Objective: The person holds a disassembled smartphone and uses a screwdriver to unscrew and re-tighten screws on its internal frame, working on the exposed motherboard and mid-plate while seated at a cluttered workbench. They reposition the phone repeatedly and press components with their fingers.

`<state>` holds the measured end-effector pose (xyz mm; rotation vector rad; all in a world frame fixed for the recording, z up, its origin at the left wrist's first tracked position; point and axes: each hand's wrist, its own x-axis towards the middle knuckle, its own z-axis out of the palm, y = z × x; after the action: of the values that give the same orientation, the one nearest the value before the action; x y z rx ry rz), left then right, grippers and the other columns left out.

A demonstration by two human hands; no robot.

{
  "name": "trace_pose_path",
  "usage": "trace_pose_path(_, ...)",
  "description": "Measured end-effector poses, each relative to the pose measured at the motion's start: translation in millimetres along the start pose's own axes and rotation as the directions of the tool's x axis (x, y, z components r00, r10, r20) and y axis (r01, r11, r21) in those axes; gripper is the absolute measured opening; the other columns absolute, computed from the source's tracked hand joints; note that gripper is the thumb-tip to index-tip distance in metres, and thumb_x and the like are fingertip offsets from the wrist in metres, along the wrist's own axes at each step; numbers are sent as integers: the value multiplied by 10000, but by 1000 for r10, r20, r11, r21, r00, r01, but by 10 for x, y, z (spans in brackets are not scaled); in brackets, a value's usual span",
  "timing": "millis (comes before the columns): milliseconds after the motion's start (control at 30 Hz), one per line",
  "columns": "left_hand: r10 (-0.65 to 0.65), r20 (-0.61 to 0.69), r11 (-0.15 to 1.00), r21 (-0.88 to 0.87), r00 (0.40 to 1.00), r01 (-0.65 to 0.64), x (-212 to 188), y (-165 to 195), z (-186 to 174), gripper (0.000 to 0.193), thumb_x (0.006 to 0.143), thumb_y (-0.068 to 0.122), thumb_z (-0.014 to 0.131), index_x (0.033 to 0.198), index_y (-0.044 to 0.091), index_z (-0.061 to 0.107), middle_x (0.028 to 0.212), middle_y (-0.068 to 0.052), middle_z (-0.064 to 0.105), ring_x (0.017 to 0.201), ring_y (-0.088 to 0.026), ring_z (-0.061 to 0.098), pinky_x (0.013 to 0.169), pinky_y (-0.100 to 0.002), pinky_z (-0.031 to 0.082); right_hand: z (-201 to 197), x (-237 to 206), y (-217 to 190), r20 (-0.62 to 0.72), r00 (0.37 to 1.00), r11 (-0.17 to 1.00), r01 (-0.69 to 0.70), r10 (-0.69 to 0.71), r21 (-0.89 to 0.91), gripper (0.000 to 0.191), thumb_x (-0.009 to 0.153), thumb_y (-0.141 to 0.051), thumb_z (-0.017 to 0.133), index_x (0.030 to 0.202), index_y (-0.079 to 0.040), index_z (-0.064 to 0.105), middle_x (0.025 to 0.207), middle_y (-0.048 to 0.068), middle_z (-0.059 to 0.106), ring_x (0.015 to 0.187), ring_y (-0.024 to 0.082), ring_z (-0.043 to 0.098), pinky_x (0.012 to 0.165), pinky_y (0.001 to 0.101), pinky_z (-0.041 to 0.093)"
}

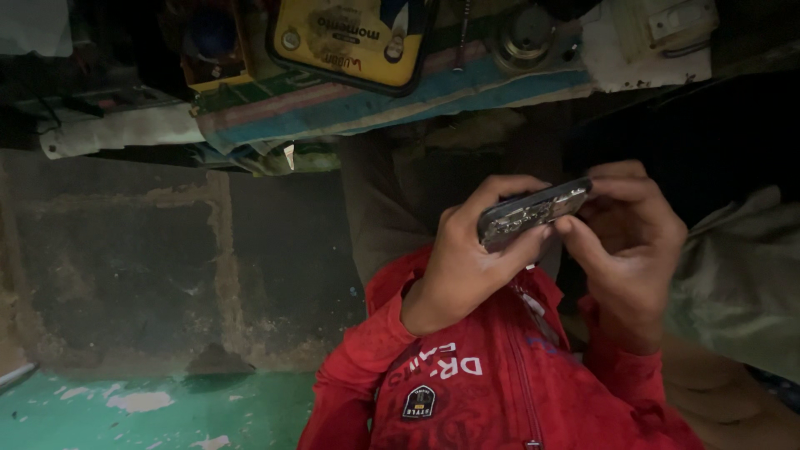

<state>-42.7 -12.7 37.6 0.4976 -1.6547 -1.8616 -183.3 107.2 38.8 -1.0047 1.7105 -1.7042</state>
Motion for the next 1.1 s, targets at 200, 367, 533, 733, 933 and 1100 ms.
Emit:
trace_pose_path(200, -30, 19, 995, -99, 999, 32, -26, -25, 17, 324, 1019, 18, 727, 1315, 10, 598, 1007, -59, 748, 893, -68, 722, 779, -213, 597, -21, 21, 9, 11, 1000, 1000, 13, -12, -27, 329, 957, 81, 762, 1217, -1, 577, 1194, 63, 588, 993, 80, 644, 841, 199, 532)
trace_pose_path(367, -78, 20, 984, -161, 997, 80, -29, -38, 36, 302, 1021, 26, 719, 1299, 13, 601, 962, -38, 736, 851, -54, 710, 757, -212, 590, 13, 0, -50, -9, 1000, 1000, -14, 14, 7, 321, 953, 96, 739, 1207, 1, 566, 1186, 57, 578, 1014, 76, 639, 863, 202, 533)
trace_pose_path(533, -108, 3, 979, -171, 994, 107, -45, -41, 38, 281, 1019, 32, 718, 1277, 9, 609, 1058, -35, 729, 889, -51, 692, 820, -228, 586, 67, 10, -128, -16, 998, 997, -60, 59, -53, 297, 990, 114, 725, 1215, 6, 564, 1038, 32, 598, 926, 51, 594, 853, 190, 513)
trace_pose_path(733, -79, -44, 990, -123, 996, 73, -84, -69, 41, 237, 1001, 44, 743, 1212, 10, 638, 1000, -46, 743, 900, -54, 697, 847, -232, 589, 37, 52, -303, 15, 988, 971, -145, 151, -192, 338, 945, 89, 717, 1224, 7, 545, 968, 14, 596, 876, 41, 612, 734, 185, 504)
trace_pose_path(933, -66, -121, 971, -237, 990, 36, -108, -154, 114, 174, 960, 59, 766, 1085, 19, 652, 958, -32, 747, 780, -46, 702, 690, -210, 588, 107, -2, -381, -1, 986, 975, -165, 167, -150, 328, 962, 90, 697, 1236, 15, 534, 949, 6, 563, 836, 31, 557, 716, 192, 473)
trace_pose_path(1100, -39, -172, 986, -168, 984, 10, -107, -226, 108, 172, 948, 41, 780, 1059, 22, 650, 884, -31, 733, 780, -45, 685, 710, -216, 568, 125, 28, -361, 48, 993, 983, -102, 111, -153, 302, 1000, 108, 678, 1257, 32, 538, 933, 5, 533, 862, 24, 505, 816, 195, 461)
